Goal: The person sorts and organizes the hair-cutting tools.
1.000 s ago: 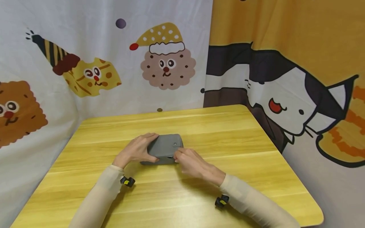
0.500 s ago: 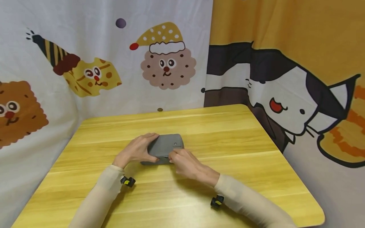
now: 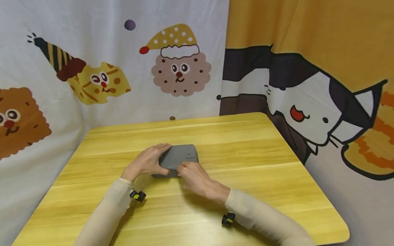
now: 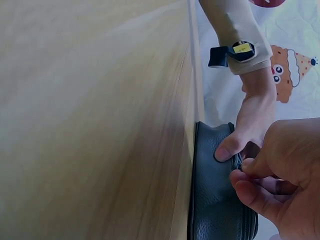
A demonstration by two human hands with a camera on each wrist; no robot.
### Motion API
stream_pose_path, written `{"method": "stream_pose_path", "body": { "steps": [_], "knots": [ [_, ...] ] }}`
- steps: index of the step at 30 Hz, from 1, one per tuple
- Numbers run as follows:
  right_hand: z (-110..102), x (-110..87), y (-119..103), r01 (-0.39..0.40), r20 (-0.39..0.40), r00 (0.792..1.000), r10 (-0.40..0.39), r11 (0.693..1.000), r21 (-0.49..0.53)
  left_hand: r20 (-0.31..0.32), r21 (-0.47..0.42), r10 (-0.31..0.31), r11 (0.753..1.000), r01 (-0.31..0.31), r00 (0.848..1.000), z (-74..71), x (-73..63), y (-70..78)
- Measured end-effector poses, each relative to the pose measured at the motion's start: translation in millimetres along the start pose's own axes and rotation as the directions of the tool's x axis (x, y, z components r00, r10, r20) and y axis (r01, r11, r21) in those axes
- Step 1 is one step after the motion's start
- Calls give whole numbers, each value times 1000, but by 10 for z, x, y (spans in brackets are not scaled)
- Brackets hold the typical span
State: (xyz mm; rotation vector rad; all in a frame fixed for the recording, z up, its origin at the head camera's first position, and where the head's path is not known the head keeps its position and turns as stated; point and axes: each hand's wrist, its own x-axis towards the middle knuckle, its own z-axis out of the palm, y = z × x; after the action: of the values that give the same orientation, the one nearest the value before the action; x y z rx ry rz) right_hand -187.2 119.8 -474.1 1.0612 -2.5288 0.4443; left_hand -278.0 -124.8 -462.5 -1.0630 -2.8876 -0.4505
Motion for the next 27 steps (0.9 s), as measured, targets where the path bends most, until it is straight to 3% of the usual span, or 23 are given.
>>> {"method": "stream_pose_path", "body": {
  "steps": [6, 11, 20, 27],
  "knots": [
    [-8, -5, -15, -51, 4, 999, 51, 998, 35, -7, -21, 2, 1000, -2, 1000, 2, -6, -2],
    [-61, -6, 16, -66, 54, 997, 63, 996, 56, -10, -21, 2, 1000, -2, 1000, -7, -12, 4],
    [-291, 20, 234, -3, 77, 997, -15, 973, 231, -11, -24, 4, 1000, -4, 1000, -12, -10, 1],
    [-326, 81, 461, 84, 29, 996, -89, 986, 141, 7, -37, -13, 999, 13, 1000, -4, -11, -5]
  ]
}}
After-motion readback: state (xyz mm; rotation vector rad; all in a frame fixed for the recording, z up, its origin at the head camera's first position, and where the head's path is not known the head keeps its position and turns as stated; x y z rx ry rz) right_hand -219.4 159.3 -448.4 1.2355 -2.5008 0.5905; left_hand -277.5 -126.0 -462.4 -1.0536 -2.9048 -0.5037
